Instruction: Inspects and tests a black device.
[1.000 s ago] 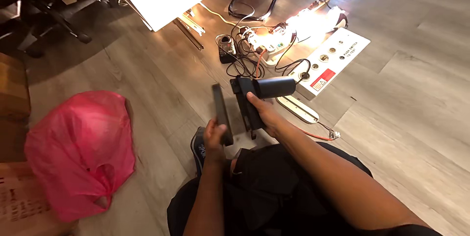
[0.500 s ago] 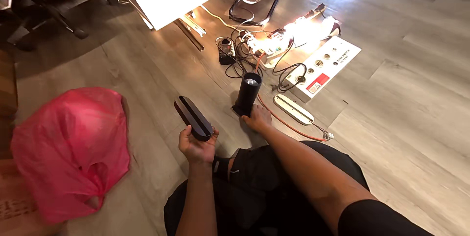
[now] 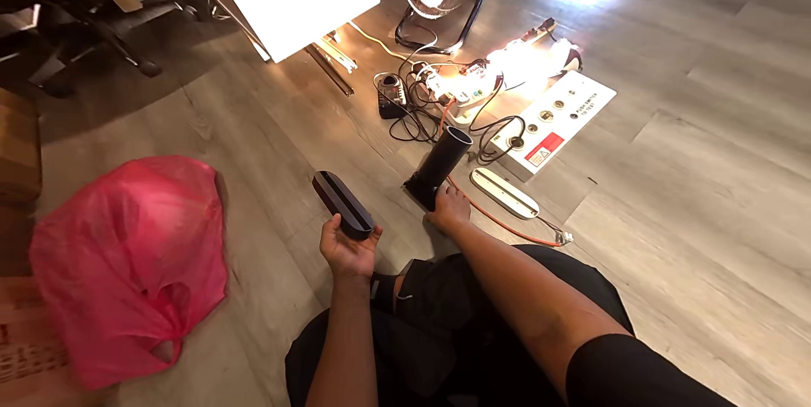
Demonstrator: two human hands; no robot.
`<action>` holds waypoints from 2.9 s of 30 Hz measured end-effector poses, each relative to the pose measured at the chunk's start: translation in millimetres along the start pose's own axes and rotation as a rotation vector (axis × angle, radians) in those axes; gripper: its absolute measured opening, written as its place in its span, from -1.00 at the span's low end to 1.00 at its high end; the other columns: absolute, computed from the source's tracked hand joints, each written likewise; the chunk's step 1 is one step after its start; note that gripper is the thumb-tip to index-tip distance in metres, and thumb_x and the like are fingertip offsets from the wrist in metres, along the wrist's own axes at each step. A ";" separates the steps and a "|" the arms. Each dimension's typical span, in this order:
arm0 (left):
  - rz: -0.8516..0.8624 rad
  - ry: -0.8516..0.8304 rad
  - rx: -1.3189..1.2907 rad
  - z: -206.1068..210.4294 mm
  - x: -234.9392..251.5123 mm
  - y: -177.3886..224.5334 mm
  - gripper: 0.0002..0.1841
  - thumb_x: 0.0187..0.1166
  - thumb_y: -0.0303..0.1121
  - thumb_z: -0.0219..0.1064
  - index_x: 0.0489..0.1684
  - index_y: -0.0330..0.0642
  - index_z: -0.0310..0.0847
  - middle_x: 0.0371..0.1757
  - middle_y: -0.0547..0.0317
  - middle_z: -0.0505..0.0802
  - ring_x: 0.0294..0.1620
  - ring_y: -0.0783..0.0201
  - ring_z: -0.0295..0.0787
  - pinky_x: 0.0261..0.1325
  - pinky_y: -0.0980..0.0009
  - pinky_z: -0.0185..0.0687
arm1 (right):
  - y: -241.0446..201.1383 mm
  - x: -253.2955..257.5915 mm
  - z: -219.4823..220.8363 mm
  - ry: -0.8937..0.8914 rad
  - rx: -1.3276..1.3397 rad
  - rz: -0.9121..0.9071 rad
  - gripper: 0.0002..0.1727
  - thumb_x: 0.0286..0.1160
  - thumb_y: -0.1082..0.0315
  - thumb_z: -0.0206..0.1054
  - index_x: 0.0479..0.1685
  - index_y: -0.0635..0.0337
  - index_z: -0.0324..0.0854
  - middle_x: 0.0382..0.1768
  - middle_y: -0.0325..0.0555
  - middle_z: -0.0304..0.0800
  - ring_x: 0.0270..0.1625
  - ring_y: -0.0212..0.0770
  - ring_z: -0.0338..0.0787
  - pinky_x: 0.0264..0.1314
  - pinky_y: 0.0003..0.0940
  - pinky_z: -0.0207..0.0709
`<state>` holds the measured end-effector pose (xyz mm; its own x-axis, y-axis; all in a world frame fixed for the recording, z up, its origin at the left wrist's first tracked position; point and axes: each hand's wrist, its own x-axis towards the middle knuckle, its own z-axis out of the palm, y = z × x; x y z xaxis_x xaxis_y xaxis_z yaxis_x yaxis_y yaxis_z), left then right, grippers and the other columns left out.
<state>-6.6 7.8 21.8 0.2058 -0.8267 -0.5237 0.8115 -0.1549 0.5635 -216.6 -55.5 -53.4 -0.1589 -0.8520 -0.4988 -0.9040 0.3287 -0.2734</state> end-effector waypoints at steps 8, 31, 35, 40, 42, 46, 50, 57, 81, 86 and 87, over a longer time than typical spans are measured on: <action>-0.165 0.102 0.498 6.6 32.9 -24.3 -0.58 0.80 -0.07 -0.01 0.27 -0.22 0.49 -0.03 -0.11 0.74 -0.22 0.07 0.72 -0.25 0.14 0.67 | -2.9 -3.3 -13.9 -0.057 0.212 0.078 -0.32 0.36 0.11 0.40 0.56 0.04 0.47 0.42 0.18 0.66 0.47 0.22 0.65 0.36 0.32 0.52; -0.166 0.098 0.980 -9.2 47.4 -55.3 -0.18 0.81 0.29 -0.42 0.68 -0.16 0.37 0.65 -0.15 0.53 0.61 -0.10 0.44 0.41 -0.21 0.36 | -15.6 -10.0 -15.2 -0.115 0.149 -0.143 -0.46 0.44 0.17 0.36 0.44 0.09 0.53 0.23 0.18 0.77 0.35 0.24 0.72 0.30 0.35 0.51; -0.162 0.086 1.004 -10.6 49.5 -57.0 -0.21 0.83 0.26 -0.36 0.66 -0.19 0.39 0.62 -0.16 0.55 0.54 -0.08 0.49 0.37 -0.16 0.38 | -10.0 -7.7 -12.2 -0.084 0.103 -0.094 -0.47 0.40 0.26 0.41 0.41 0.16 0.56 0.31 0.16 0.72 0.50 0.23 0.58 0.48 0.29 0.36; -0.099 0.026 1.148 -16.4 50.6 -59.5 -0.33 0.86 0.14 -0.12 0.63 -0.24 0.40 0.51 -0.22 0.61 0.41 -0.06 0.58 0.31 -0.08 0.48 | -10.6 -11.1 -16.2 -0.115 0.074 -0.086 -0.44 0.39 0.15 0.46 0.39 0.17 0.60 0.39 0.15 0.67 0.53 0.21 0.54 0.51 0.29 0.32; -0.031 -0.055 1.221 -18.8 47.6 -62.1 -0.45 0.87 -0.05 0.00 0.59 -0.32 0.43 0.51 -0.26 0.61 0.47 -0.06 0.56 0.41 -0.05 0.47 | -10.2 -17.9 -27.8 -0.160 0.097 -0.079 -0.41 0.51 -0.10 0.40 0.28 0.20 0.67 0.35 0.19 0.69 0.50 0.23 0.57 0.51 0.32 0.32; 0.031 -0.174 1.338 -19.1 47.0 -63.9 -0.47 0.79 -0.21 0.20 0.59 -0.42 0.39 0.46 -0.28 0.65 0.46 -0.01 0.61 0.52 0.04 0.47 | -4.0 -20.5 -88.8 -0.110 0.094 -0.176 -0.50 0.63 -0.08 0.29 0.13 0.20 0.71 0.10 0.23 0.81 0.24 0.30 0.76 0.17 0.47 0.52; 0.009 -0.158 1.341 -18.9 48.6 -64.7 -0.46 0.76 -0.21 0.26 0.59 -0.39 0.40 0.44 -0.28 0.67 0.39 0.02 0.67 0.47 0.08 0.53 | 45.4 6.2 -142.7 -0.167 -0.112 -0.126 -0.37 0.40 0.00 0.54 0.33 0.27 0.63 0.27 0.31 0.72 0.40 0.36 0.66 0.32 0.53 0.42; 0.056 -0.129 1.428 -20.1 57.2 -70.2 -0.44 0.67 -0.19 0.34 0.57 -0.34 0.43 0.32 -0.24 0.72 0.27 0.01 0.71 0.36 0.01 0.58 | 184.6 41.4 -66.3 -0.008 -0.024 0.042 -0.04 0.02 0.03 0.72 0.58 0.10 0.45 0.41 0.29 0.60 0.30 0.38 0.70 0.15 0.51 0.55; 0.036 0.089 2.076 -12.0 52.9 -79.7 -0.17 0.39 0.24 0.42 0.72 0.12 0.40 0.81 -0.26 0.23 0.49 -0.34 0.51 0.31 -0.29 0.51 | 235.7 39.5 -77.3 0.712 1.050 0.761 -0.07 0.46 -0.08 0.50 0.66 0.35 0.21 0.48 0.39 0.51 0.52 0.25 0.58 0.51 0.20 0.47; 0.045 0.098 2.074 -11.9 52.1 -79.0 -0.19 0.40 0.23 0.43 0.69 0.13 0.42 0.80 -0.24 0.24 0.51 -0.34 0.49 0.30 -0.29 0.52 | 239.7 36.8 -77.3 0.778 1.125 0.744 -0.46 0.83 0.08 0.00 0.47 0.34 0.51 0.35 0.33 0.66 0.43 0.21 0.64 0.44 0.23 0.46; 0.058 0.099 2.070 -12.2 52.5 -79.0 -0.21 0.41 0.22 0.43 0.68 0.12 0.43 0.80 -0.24 0.25 0.51 -0.35 0.49 0.29 -0.29 0.51 | 239.8 36.4 -78.1 0.790 1.112 0.753 -0.46 0.80 0.08 0.04 0.52 0.32 0.48 0.38 0.33 0.64 0.47 0.23 0.63 0.46 0.24 0.45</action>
<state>-53.2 -16.8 -58.0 0.2822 -0.8374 -0.4682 -0.8581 -0.4385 0.2671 -470.2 -39.5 -73.0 -0.9079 -0.2308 -0.3499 0.1583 0.5841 -0.7961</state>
